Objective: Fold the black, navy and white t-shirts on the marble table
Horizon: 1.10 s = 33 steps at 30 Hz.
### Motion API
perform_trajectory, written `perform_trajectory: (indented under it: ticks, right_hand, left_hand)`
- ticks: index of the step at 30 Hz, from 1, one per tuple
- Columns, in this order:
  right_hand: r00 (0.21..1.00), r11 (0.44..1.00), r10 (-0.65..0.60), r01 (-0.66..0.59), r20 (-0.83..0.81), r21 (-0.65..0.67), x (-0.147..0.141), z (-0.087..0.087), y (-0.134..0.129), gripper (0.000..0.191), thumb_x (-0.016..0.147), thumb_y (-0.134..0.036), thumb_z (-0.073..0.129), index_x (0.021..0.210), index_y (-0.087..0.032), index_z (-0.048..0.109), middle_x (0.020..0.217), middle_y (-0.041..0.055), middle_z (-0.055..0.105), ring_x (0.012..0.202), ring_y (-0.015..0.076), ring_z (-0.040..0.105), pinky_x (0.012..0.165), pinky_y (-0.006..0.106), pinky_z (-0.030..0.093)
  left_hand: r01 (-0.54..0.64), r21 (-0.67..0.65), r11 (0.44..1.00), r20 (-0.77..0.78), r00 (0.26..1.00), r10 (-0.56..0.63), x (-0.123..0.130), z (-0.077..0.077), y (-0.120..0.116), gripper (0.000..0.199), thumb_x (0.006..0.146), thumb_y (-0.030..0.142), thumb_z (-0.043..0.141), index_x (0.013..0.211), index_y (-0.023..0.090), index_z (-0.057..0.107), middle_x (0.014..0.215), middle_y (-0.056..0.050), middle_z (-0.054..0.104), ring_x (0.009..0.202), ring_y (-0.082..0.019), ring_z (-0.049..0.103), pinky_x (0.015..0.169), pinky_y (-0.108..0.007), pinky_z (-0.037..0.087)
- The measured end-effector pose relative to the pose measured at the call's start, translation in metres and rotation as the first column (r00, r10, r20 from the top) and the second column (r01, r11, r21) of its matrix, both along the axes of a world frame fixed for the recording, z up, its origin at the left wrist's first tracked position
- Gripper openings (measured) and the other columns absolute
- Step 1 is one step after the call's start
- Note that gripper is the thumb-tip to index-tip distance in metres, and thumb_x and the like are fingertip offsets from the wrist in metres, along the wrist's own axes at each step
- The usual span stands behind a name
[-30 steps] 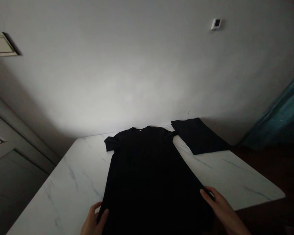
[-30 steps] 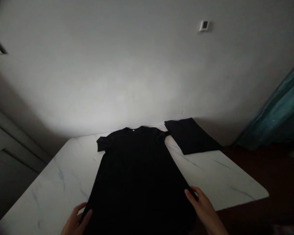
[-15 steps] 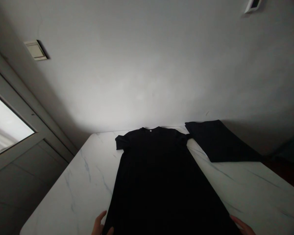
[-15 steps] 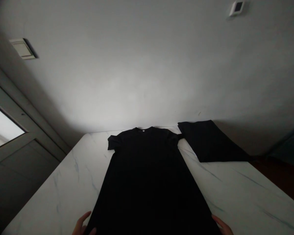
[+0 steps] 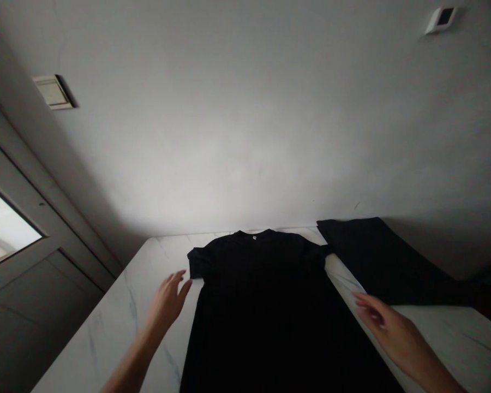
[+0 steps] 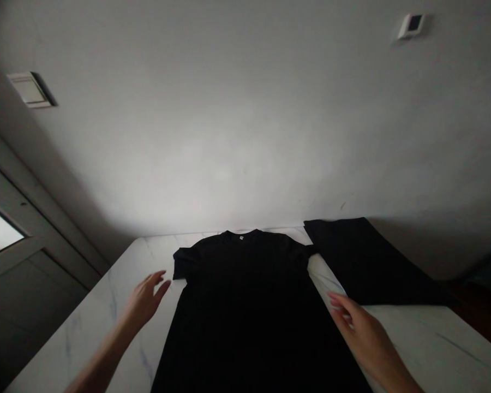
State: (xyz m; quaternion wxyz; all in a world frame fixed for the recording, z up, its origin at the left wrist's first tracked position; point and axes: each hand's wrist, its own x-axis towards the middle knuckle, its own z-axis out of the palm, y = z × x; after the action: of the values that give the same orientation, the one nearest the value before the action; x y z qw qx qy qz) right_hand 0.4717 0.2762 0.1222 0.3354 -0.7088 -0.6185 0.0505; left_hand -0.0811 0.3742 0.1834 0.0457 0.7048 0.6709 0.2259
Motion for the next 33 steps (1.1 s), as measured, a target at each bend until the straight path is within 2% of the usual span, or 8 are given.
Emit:
perform_trajectory:
  ticks: [2,5,8,11,18,25,30,33]
  right_hand:
    - [0.989,0.988,0.144,-0.145,-0.019,-0.045,-0.024,0.017,0.078,0.041,0.09,-0.043,0.047,0.116,-0.023,0.071,0.104,0.0102,0.077,0.09,0.0246,0.075,0.077,0.033,0.059]
    - [0.978,0.98,0.183,-0.173,0.102,-0.098,-0.048,0.026,0.18,0.037,0.092,-0.03,0.045,0.115,-0.015,0.07,0.107,0.0137,0.076,0.098,0.0256,0.072,0.089,0.036,0.055]
    - [0.944,0.981,0.15,-0.105,0.294,-0.165,-0.053,0.017,0.25,0.034,0.094,-0.023,0.045,0.116,-0.012,0.069,0.117,0.0178,0.072,0.11,0.0268,0.067,0.096,0.036,0.049]
    - [0.909,0.975,0.096,-0.005,0.405,-0.221,-0.051,0.002,0.29,0.029,0.097,-0.028,0.047,0.111,-0.016,0.07,0.114,0.0166,0.072,0.108,0.0279,0.066,0.091,0.038,0.049]
    - [0.916,0.96,0.239,-0.175,0.321,-0.217,-0.067,-0.015,0.327,0.018,0.094,-0.032,0.056,0.1,-0.021,0.068,0.101,0.0074,0.074,0.093,0.0219,0.067,0.079,0.03,0.046]
    - [0.897,0.943,0.207,-0.078,0.39,-0.322,-0.06,-0.004,0.326,0.033,0.094,-0.048,0.054,0.11,-0.021,0.065,0.107,0.0105,0.074,0.096,0.0248,0.069,0.075,0.03,0.045]
    - [0.886,0.859,0.22,0.022,0.408,-0.511,-0.012,0.008,0.299,0.052,0.083,-0.063,0.061,0.109,-0.019,0.068,0.106,0.0148,0.073,0.098,0.0307,0.069,0.075,0.034,0.048]
    - [0.92,0.847,0.224,-0.021,0.322,-0.531,0.008,0.003,0.284,0.047,0.077,-0.053,0.072,0.108,-0.018,0.07,0.107,0.013,0.074,0.098,0.0284,0.069,0.077,0.031,0.049]
  left_hand:
    - [0.024,0.016,1.0,-0.088,0.996,-0.022,0.028,0.009,0.066,0.042,0.097,0.039,0.039,0.127,0.017,0.06,0.125,-0.012,0.069,0.121,-0.025,0.06,0.104,-0.038,0.046]
    - [-0.033,-0.095,0.995,-0.198,0.98,0.013,0.057,0.0,0.139,0.042,0.099,0.031,0.034,0.132,0.017,0.057,0.137,-0.013,0.062,0.13,-0.025,0.053,0.108,-0.039,0.042]
    - [-0.101,-0.192,0.976,-0.233,0.971,0.054,0.062,-0.022,0.179,0.042,0.098,0.039,0.037,0.12,0.013,0.062,0.13,-0.019,0.063,0.124,-0.033,0.055,0.098,-0.049,0.046]
    - [-0.118,-0.263,0.958,-0.268,0.962,0.046,0.047,-0.038,0.202,0.032,0.094,0.039,0.047,0.105,0.016,0.065,0.124,-0.019,0.065,0.121,-0.036,0.057,0.091,-0.049,0.047]
    - [-0.069,-0.303,0.951,-0.334,0.942,-0.038,-0.005,-0.029,0.245,0.029,0.101,0.034,0.031,0.114,0.023,0.055,0.105,-0.012,0.072,0.095,-0.026,0.068,0.076,-0.035,0.045]
    - [-0.087,-0.301,0.95,-0.418,0.907,-0.049,-0.017,-0.044,0.246,0.027,0.1,0.031,0.033,0.117,0.022,0.052,0.109,-0.013,0.073,0.098,-0.027,0.068,0.077,-0.036,0.045]
    - [-0.105,-0.161,0.981,-0.446,0.895,0.023,-0.004,-0.038,0.228,0.034,0.101,0.025,0.027,0.119,0.018,0.055,0.118,-0.017,0.067,0.111,-0.029,0.063,0.09,-0.041,0.046]
    - [0.038,-0.016,0.999,-0.417,0.908,-0.041,0.033,-0.039,0.197,0.04,0.101,0.026,0.031,0.131,0.016,0.054,0.135,-0.017,0.06,0.127,-0.028,0.055,0.106,-0.042,0.041]
